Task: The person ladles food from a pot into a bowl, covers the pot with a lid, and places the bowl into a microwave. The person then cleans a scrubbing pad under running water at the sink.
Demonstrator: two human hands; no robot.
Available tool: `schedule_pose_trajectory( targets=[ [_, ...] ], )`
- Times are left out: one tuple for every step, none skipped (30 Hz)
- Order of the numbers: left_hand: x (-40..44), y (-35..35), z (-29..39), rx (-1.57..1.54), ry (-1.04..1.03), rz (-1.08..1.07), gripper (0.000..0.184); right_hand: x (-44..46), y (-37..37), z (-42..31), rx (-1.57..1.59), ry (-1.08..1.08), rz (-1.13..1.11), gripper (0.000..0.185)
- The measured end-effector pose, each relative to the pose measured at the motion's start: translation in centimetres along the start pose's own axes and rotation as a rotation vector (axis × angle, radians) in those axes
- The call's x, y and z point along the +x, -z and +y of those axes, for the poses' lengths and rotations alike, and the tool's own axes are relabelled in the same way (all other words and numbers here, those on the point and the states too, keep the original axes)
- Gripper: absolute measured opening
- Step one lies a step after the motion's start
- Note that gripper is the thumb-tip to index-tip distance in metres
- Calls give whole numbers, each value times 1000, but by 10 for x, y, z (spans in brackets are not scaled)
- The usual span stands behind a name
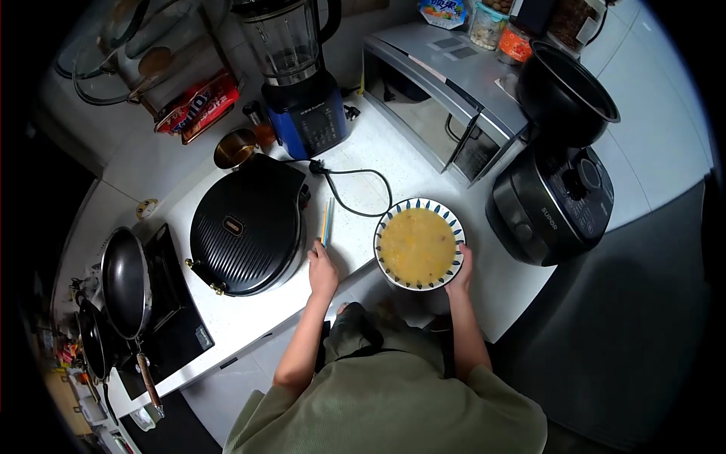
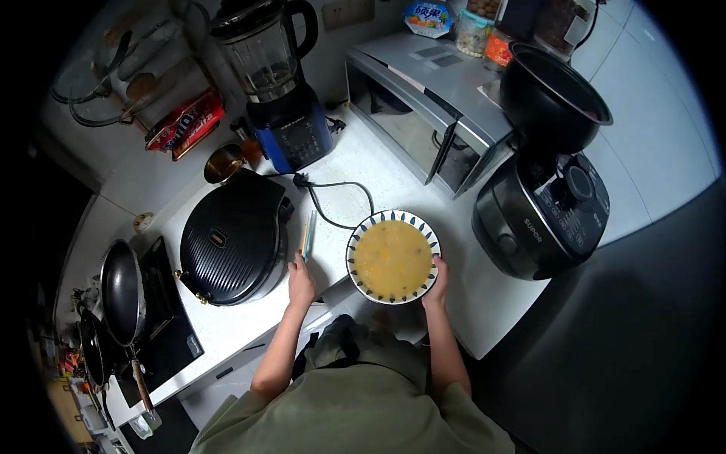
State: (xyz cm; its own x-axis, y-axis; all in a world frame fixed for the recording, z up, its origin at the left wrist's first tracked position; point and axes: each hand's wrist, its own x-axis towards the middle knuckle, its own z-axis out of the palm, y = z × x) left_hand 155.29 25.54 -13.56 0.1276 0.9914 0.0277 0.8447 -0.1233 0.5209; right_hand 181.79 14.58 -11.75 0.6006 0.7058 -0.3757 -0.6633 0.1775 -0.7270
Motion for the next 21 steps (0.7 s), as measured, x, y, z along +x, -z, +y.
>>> schedule_pose_trajectory(
  targets=[
    [6,-3,3,48,41,-30,54,5,-1,-2,21,-21,-7,39],
    [12,-7,5,74,63,-31,55,10,-3,-3,43,-43,-13,39],
    [16,-9,8,101,86,-33,56,10,-8,-7,37,-47,-29,39],
    [18,-10,9,128,108,-39,56,8,-15,-12,30,-50,-42,39],
    [20,-13,9,143,94,-20,57,8,-19,-15,24,-51,-54,39],
    [23,-15,9,158,78,-2,58,10,-22,-14,23,-62,-41,39],
    [26,-18,8,173,61,17,58,12,-24,-12,23,-71,-28,39],
    [29,-20,7,175,52,23,59,14,-26,-11,22,-80,-15,39],
    [31,-21,8,177,43,29,60,18,-25,-7,32,-96,-13,40],
    [34,-23,8,179,32,40,61,24,-22,0,44,-110,-15,40],
    [36,-24,8,177,10,59,62,28,-20,5,55,-124,-16,40],
    [38,-24,8,173,-9,76,64,29,-22,7,62,-109,-21,40],
    [40,-26,9,169,-30,97,65,30,-23,11,70,-92,-30,39],
    [43,-26,9,181,-36,93,65,31,-26,14,78,-76,-38,39],
    [45,-27,9,193,-42,87,64,31,-30,14,69,-78,-33,39],
    [46,-27,9,205,-47,81,63,29,-35,13,60,-80,-27,39],
    [47,-27,8,207,-59,93,63,28,-39,13,50,-82,-21,39],
    [48,-27,9,207,-73,107,63,29,-41,14,50,-85,-30,40],
    [50,-27,9,208,-88,120,63,30,-42,15,50,-87,-39,40],
    [50,-27,10,208,-100,123,63,30,-43,17,50,-90,-49,41],
    [51,-24,13,207,-113,124,63,31,-44,18,53,-95,-50,41]
  ],
)
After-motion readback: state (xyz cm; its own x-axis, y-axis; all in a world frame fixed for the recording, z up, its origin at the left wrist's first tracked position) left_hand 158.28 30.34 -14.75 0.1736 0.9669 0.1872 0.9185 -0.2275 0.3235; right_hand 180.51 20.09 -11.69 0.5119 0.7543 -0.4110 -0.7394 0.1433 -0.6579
